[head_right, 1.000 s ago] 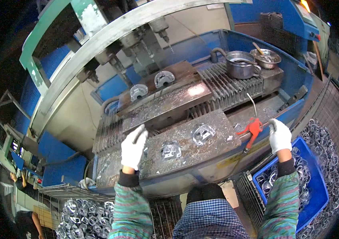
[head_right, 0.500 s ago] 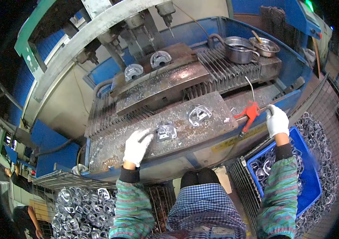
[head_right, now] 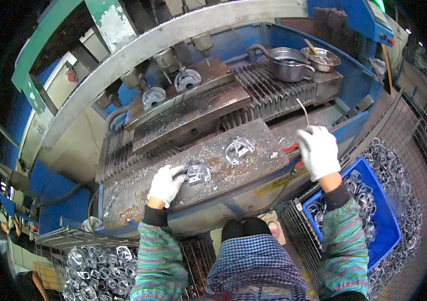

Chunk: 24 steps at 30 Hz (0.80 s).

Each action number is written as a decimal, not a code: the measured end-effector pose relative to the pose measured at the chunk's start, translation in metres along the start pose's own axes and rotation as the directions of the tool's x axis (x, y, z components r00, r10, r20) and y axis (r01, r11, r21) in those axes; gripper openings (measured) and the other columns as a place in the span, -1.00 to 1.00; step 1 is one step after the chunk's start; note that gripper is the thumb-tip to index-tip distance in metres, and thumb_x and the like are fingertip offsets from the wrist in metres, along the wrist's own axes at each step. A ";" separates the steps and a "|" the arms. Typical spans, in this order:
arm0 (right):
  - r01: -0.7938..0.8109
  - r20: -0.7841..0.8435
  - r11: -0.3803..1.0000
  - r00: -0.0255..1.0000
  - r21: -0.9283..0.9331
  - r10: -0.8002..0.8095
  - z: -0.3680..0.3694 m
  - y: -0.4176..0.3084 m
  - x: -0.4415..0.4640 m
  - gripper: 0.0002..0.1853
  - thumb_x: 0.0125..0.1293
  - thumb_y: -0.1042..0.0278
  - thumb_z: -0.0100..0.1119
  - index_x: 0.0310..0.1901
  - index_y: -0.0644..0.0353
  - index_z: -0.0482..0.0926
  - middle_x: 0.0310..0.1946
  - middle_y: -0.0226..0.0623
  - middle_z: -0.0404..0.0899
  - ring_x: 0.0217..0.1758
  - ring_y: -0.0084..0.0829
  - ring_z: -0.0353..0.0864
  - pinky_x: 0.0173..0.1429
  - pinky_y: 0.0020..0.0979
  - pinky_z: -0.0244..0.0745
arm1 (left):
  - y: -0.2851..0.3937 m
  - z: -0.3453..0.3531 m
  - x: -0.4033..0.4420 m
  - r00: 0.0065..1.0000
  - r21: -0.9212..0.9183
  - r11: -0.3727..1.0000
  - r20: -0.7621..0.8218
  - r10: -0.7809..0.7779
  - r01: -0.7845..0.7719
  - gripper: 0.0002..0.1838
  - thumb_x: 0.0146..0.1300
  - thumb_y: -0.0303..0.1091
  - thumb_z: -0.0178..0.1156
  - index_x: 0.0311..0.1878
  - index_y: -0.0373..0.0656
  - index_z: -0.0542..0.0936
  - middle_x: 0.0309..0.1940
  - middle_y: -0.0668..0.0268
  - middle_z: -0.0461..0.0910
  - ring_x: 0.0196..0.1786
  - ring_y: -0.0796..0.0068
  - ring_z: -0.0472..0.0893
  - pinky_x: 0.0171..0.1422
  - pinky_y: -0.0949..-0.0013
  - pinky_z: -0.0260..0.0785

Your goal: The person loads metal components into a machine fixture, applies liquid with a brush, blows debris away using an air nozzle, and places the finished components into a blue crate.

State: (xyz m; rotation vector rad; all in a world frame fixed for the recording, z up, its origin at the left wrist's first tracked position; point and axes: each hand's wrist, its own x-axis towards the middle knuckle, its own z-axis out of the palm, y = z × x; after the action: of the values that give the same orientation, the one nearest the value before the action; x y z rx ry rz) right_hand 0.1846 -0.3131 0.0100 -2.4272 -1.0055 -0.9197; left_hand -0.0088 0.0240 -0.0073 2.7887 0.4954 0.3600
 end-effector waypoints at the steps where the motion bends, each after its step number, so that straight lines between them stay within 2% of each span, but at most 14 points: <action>1: 0.045 0.029 0.996 0.998 0.074 -0.048 0.008 -0.011 0.006 -0.84 0.08 0.28 0.14 -0.28 0.04 0.56 -0.27 -0.30 0.52 -0.17 -0.21 0.48 -0.14 -0.24 0.41 | 0.000 0.000 0.001 1.000 -0.016 1.000 0.015 -0.010 0.010 -0.68 0.05 -0.20 0.20 -0.10 -0.05 0.61 -0.15 0.06 0.52 -0.06 0.05 0.49 0.05 0.20 0.33; 3: 0.121 0.087 0.974 0.986 0.191 -0.139 0.036 -0.024 0.016 -0.82 0.10 0.25 0.14 -0.24 0.02 0.58 -0.25 -0.29 0.52 -0.15 -0.20 0.47 -0.11 -0.24 0.40 | -0.003 0.001 0.003 1.000 -0.015 1.000 0.020 -0.008 0.008 -0.68 0.04 -0.21 0.20 -0.11 -0.06 0.61 -0.17 0.06 0.53 -0.08 0.05 0.49 0.04 0.20 0.33; 6: 0.135 0.305 0.961 0.930 0.242 -0.207 0.066 -0.041 0.039 -0.73 0.17 0.22 0.06 -0.07 -0.10 0.54 -0.16 -0.29 0.47 -0.05 -0.19 0.41 -0.03 -0.21 0.39 | 0.001 -0.002 0.004 1.000 -0.014 1.000 0.004 -0.002 0.002 -0.70 0.04 -0.21 0.20 -0.14 -0.06 0.61 -0.25 0.07 0.54 -0.12 0.04 0.50 0.00 0.20 0.35; 8: 0.117 0.452 0.951 0.859 0.285 -0.241 0.078 -0.049 0.053 -0.69 0.18 0.22 0.04 -0.01 -0.14 0.51 -0.14 -0.30 0.45 -0.01 -0.18 0.38 0.00 -0.20 0.39 | 0.002 -0.003 0.007 0.999 -0.030 1.000 0.049 -0.008 0.009 -0.71 0.03 -0.22 0.20 -0.16 -0.07 0.62 -0.29 0.08 0.53 -0.15 0.06 0.51 -0.04 0.19 0.35; 10: 0.152 0.433 0.957 0.866 0.247 -0.250 0.088 -0.054 0.061 -0.70 0.16 0.20 0.05 -0.05 -0.14 0.54 -0.16 -0.29 0.46 -0.02 -0.18 0.38 0.02 -0.19 0.38 | 0.001 0.000 0.008 0.999 -0.028 1.000 0.032 -0.006 0.006 -0.73 0.03 -0.24 0.20 -0.19 -0.09 0.62 -0.31 0.09 0.52 -0.17 0.07 0.51 -0.06 0.20 0.35; 12: 0.118 0.589 0.965 0.772 0.235 -0.238 0.087 -0.060 0.073 -0.73 0.15 0.19 0.06 -0.10 -0.12 0.57 -0.16 -0.28 0.46 -0.01 -0.18 0.39 0.03 -0.20 0.38 | 0.001 0.004 0.010 1.000 -0.033 0.999 0.021 0.010 -0.009 -0.75 0.02 -0.25 0.20 -0.23 -0.11 0.62 -0.33 0.11 0.52 -0.19 0.08 0.51 -0.08 0.20 0.35; 15: 0.161 0.573 0.957 0.772 0.242 -0.275 0.090 -0.063 0.076 -0.79 0.12 0.14 0.08 -0.24 -0.04 0.59 -0.21 -0.21 0.45 -0.06 -0.18 0.40 -0.03 -0.18 0.39 | -0.002 0.008 0.010 0.996 -0.137 0.989 -0.070 0.055 -0.064 -0.80 0.02 -0.29 0.21 -0.31 -0.18 0.59 -0.36 0.14 0.50 -0.24 0.13 0.52 -0.15 0.23 0.35; 17: 0.242 0.531 0.939 0.777 0.244 -0.338 0.086 -0.066 0.073 -0.79 0.11 0.13 0.08 -0.27 -0.02 0.60 -0.22 -0.18 0.44 -0.07 -0.18 0.40 -0.06 -0.18 0.40 | 0.004 0.005 0.008 0.995 -0.164 0.985 -0.092 0.031 -0.046 -0.81 0.06 -0.26 0.17 -0.30 -0.14 0.59 -0.32 0.12 0.51 -0.19 0.09 0.50 -0.07 0.22 0.34; 19: 0.241 0.520 0.948 0.794 0.209 -0.316 0.075 -0.072 0.068 -0.76 0.09 0.17 0.08 -0.30 0.12 0.59 -0.23 -0.17 0.45 -0.08 -0.20 0.41 -0.09 -0.19 0.41 | 0.013 0.000 0.007 0.989 -0.186 0.979 -0.133 0.061 -0.086 -0.81 0.07 -0.28 0.16 -0.28 -0.16 0.58 -0.31 0.11 0.52 -0.20 0.11 0.51 -0.07 0.24 0.35; 20: 0.266 0.367 0.931 0.864 0.249 -0.345 0.081 -0.068 0.059 -0.81 0.00 0.23 0.10 -0.40 0.15 0.53 -0.32 -0.14 0.40 -0.17 -0.14 0.40 -0.15 -0.17 0.37 | 0.017 -0.002 0.006 0.985 -0.219 0.968 -0.148 0.093 -0.124 -0.81 0.08 -0.29 0.16 -0.27 -0.18 0.57 -0.31 0.11 0.52 -0.21 0.13 0.52 -0.08 0.25 0.35; 21: 0.265 0.283 0.929 0.899 0.259 -0.335 0.072 -0.068 0.053 -0.80 -0.05 0.27 0.09 -0.40 0.18 0.52 -0.32 -0.14 0.41 -0.17 -0.13 0.39 -0.16 -0.17 0.37 | 0.021 0.002 0.005 0.975 -0.240 0.962 -0.208 0.079 -0.129 -0.82 0.09 -0.34 0.16 -0.27 -0.21 0.56 -0.31 0.11 0.53 -0.21 0.16 0.52 -0.08 0.26 0.35; 22: 0.250 0.249 0.932 0.916 0.262 -0.315 0.064 -0.067 0.047 -0.82 -0.05 0.30 0.09 -0.41 0.19 0.52 -0.28 -0.10 0.42 -0.18 -0.12 0.42 -0.16 -0.17 0.39 | 0.025 0.003 0.004 0.969 -0.233 0.964 -0.236 0.074 -0.130 -0.83 0.09 -0.37 0.16 -0.28 -0.24 0.55 -0.32 0.12 0.53 -0.22 0.18 0.53 -0.09 0.29 0.35; 24: 0.156 0.143 0.931 0.967 0.331 -0.213 0.042 -0.066 0.029 -0.83 -0.07 0.33 0.12 -0.41 0.20 0.49 -0.26 -0.09 0.43 -0.19 -0.12 0.45 -0.18 -0.19 0.43 | 0.044 -0.001 0.001 0.983 -0.359 0.932 -0.182 -0.017 -0.051 -0.84 0.10 -0.41 0.16 -0.27 -0.28 0.54 -0.35 0.15 0.53 -0.28 0.31 0.52 -0.12 0.35 0.34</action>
State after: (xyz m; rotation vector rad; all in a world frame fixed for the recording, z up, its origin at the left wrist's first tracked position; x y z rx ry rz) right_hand 0.1700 -0.2314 0.0044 -2.1954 -1.3521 -0.5492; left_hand 0.0053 -0.0151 0.0078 2.4135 0.3972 0.6460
